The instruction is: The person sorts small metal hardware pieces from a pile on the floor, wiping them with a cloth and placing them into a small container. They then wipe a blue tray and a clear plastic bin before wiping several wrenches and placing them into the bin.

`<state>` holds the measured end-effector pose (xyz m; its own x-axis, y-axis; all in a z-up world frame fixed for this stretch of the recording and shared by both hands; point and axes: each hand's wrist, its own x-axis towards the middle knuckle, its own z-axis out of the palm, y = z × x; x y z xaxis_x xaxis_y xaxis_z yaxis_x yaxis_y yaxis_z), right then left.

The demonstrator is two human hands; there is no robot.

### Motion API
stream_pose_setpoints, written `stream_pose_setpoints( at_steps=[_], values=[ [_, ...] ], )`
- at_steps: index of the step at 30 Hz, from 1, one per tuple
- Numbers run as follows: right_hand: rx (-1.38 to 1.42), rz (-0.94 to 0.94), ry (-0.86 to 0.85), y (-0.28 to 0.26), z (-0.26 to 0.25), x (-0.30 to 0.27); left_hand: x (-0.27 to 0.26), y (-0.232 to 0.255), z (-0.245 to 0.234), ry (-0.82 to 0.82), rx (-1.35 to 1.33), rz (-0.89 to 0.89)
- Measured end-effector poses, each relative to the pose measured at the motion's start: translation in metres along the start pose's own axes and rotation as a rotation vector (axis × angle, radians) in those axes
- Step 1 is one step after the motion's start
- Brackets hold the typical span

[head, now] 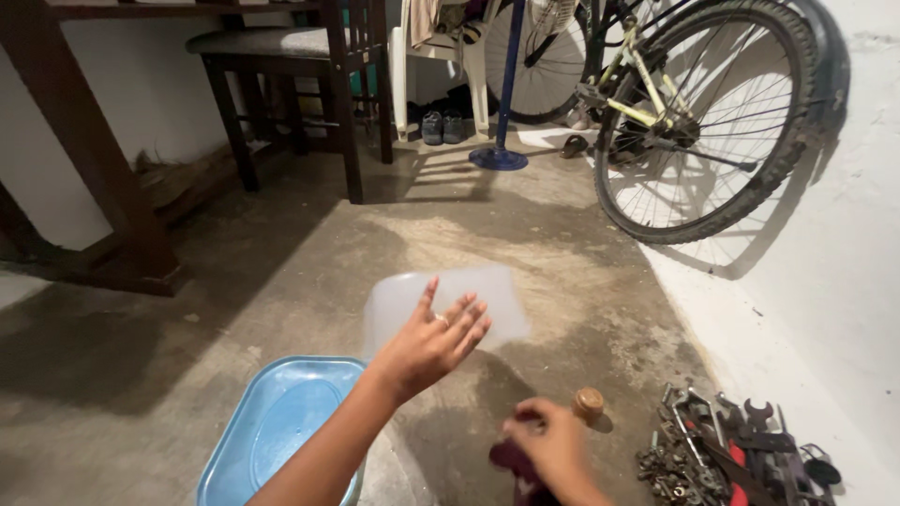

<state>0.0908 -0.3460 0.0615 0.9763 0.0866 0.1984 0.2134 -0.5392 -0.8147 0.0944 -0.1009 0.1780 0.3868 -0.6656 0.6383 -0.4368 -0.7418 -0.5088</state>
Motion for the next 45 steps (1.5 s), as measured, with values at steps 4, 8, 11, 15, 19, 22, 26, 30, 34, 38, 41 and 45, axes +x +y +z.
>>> stream_pose_setpoints(
  at_steps=[4,8,11,15,19,22,26,30,34,38,41,45],
  values=[
    [0.258,0.064,0.412,-0.013,-0.016,0.010,0.009,-0.003,0.009,0.088,-0.361,-0.455],
    [0.201,0.088,0.451,-0.018,-0.013,0.019,-0.023,0.015,0.034,-0.143,-1.071,-0.943],
    [-0.106,-0.097,0.342,0.000,0.000,-0.003,-0.063,0.055,0.065,-0.359,-1.405,-1.065],
    [-0.704,-0.068,-0.443,0.048,0.015,-0.072,-0.111,0.093,0.108,-0.407,-1.415,-0.983],
    [-0.614,-0.128,-0.332,0.089,0.038,-0.078,-0.136,0.108,0.124,-0.598,-1.314,-0.988],
    [-0.418,-0.005,-0.357,0.100,0.068,-0.058,-0.138,0.113,0.122,-0.519,-1.255,-0.971],
    [0.007,-0.599,-0.563,0.083,0.128,-0.059,-0.134,0.114,0.111,-0.626,-1.096,-0.985],
    [-0.141,-0.451,-1.069,0.075,0.100,-0.083,-0.122,0.110,0.105,-0.683,-1.103,-1.047],
    [-0.110,-0.299,-1.499,0.100,-0.012,-0.089,-0.117,0.102,0.106,-0.676,-1.361,-1.243],
    [-0.759,-0.058,-1.196,0.113,-0.041,-0.050,-0.120,0.104,0.100,-0.615,-1.227,-1.137],
    [-0.759,-0.344,-0.892,0.100,-0.003,-0.069,-0.116,0.108,0.095,-0.638,-1.135,-1.193],
    [-0.482,-0.539,-0.707,0.069,0.056,-0.104,-0.108,0.112,0.097,-0.728,-1.083,-1.280]
  ],
)
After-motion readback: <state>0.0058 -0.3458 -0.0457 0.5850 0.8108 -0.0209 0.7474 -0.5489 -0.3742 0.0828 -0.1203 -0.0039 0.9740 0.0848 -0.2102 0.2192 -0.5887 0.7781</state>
